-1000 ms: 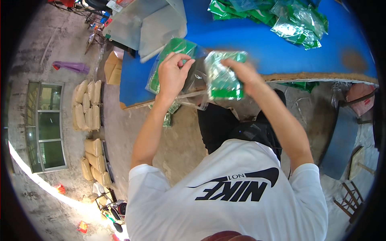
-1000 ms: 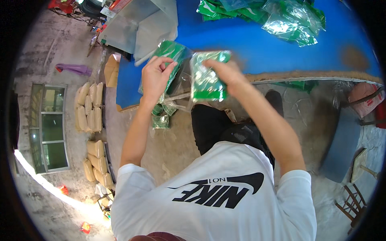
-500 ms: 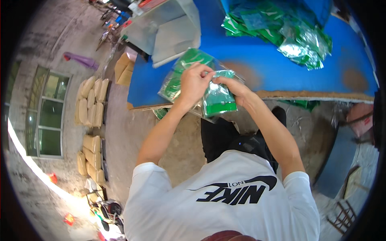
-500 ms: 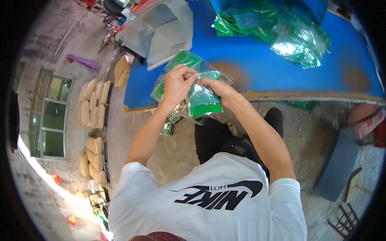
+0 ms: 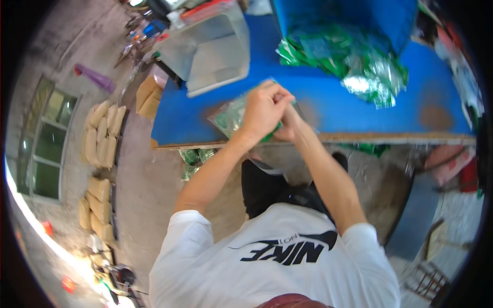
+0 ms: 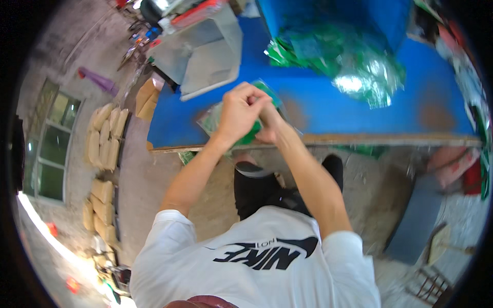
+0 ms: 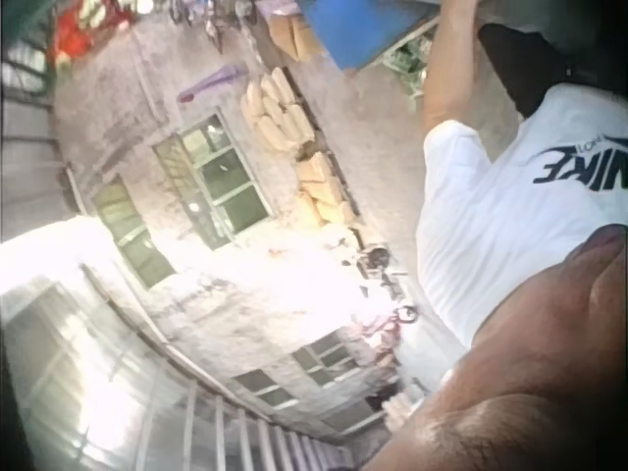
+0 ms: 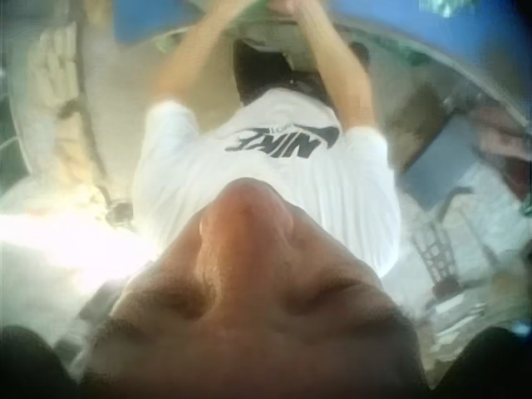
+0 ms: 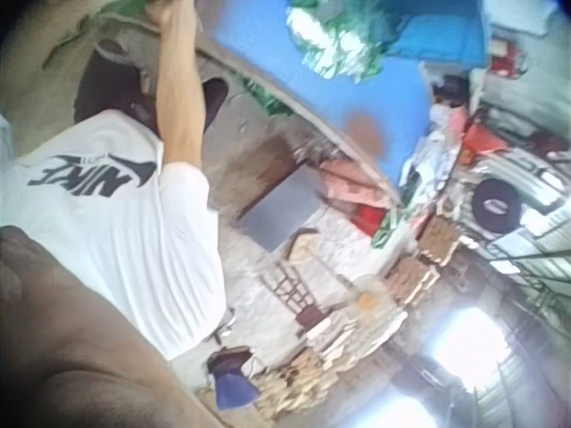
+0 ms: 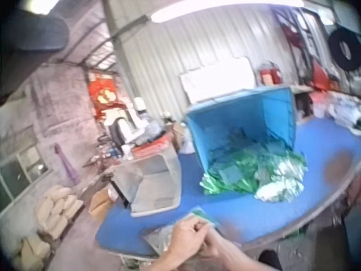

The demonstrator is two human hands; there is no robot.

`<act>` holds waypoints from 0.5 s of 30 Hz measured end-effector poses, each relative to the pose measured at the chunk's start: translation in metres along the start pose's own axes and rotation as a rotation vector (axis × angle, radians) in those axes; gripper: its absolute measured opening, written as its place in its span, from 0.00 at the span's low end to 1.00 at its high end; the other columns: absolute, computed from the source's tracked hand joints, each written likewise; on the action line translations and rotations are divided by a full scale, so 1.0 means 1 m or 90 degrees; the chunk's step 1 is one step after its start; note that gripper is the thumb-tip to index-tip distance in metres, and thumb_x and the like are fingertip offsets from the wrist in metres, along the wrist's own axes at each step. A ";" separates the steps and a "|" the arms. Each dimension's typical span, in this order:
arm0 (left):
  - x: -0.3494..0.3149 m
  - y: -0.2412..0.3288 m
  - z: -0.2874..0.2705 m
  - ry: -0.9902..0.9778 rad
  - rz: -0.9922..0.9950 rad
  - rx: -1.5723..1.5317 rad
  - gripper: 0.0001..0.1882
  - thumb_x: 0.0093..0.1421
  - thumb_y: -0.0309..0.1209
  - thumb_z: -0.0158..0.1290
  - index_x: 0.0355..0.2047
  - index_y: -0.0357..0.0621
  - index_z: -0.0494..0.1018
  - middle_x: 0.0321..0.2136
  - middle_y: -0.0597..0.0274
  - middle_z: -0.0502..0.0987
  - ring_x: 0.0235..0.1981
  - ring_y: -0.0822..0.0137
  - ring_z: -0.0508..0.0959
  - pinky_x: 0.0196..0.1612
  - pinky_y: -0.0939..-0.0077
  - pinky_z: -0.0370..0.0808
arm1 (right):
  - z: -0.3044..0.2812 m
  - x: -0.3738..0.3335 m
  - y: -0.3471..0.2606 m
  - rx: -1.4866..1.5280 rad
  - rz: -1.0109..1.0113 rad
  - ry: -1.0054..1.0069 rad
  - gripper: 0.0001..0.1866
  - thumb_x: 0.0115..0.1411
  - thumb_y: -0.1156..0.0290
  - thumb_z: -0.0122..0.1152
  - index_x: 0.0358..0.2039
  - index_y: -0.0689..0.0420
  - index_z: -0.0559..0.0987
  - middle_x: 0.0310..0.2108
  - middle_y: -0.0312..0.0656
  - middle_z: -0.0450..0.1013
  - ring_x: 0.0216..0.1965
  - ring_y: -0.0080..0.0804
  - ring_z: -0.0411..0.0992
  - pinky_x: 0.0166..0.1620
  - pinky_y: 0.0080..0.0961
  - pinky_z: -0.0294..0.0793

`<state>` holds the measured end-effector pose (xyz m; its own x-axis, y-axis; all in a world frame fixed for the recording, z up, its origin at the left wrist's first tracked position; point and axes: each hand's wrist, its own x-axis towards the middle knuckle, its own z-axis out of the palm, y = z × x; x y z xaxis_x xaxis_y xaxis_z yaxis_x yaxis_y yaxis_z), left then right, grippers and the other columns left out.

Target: Sorting and stacking green plastic pouches and then placing a stack into a larger clear plastic bag.

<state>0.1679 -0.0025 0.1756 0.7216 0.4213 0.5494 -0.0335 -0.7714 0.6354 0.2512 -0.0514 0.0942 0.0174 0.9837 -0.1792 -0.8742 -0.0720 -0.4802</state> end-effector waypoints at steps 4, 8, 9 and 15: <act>0.009 0.000 0.024 0.022 -0.093 -0.089 0.06 0.52 0.25 0.66 0.28 0.37 0.80 0.21 0.63 0.73 0.22 0.74 0.69 0.25 0.76 0.67 | 0.021 -0.047 0.033 0.181 -0.147 0.058 0.29 0.69 0.39 0.42 0.60 0.45 0.67 0.59 0.32 0.65 0.62 0.28 0.64 0.60 0.38 0.67; 0.005 0.024 0.041 -0.046 -0.052 -0.115 0.09 0.52 0.30 0.67 0.29 0.38 0.81 0.22 0.62 0.75 0.23 0.73 0.71 0.28 0.75 0.69 | -0.008 -0.047 0.030 0.047 -0.328 0.127 0.29 0.69 0.39 0.42 0.61 0.45 0.66 0.56 0.31 0.69 0.58 0.29 0.69 0.57 0.37 0.72; 0.006 0.025 0.044 -0.076 -0.040 -0.125 0.10 0.53 0.32 0.67 0.30 0.38 0.81 0.22 0.62 0.75 0.24 0.73 0.72 0.29 0.75 0.70 | -0.022 -0.043 0.023 -0.020 -0.318 0.096 0.29 0.69 0.39 0.43 0.61 0.44 0.66 0.56 0.31 0.69 0.58 0.30 0.69 0.58 0.38 0.72; 0.013 -0.123 -0.039 -0.094 -0.349 -0.217 0.32 0.66 0.47 0.56 0.62 0.36 0.68 0.59 0.50 0.71 0.61 0.66 0.71 0.62 0.70 0.67 | 0.007 -0.045 -0.003 0.069 -0.161 0.124 0.35 0.68 0.40 0.47 0.63 0.54 0.67 0.60 0.44 0.68 0.61 0.43 0.67 0.66 0.53 0.59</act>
<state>0.1543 0.1167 0.1254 0.7824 0.6219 0.0328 0.1662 -0.2592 0.9514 0.2500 -0.0947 0.1095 0.3228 0.9177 -0.2316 -0.8772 0.1981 -0.4374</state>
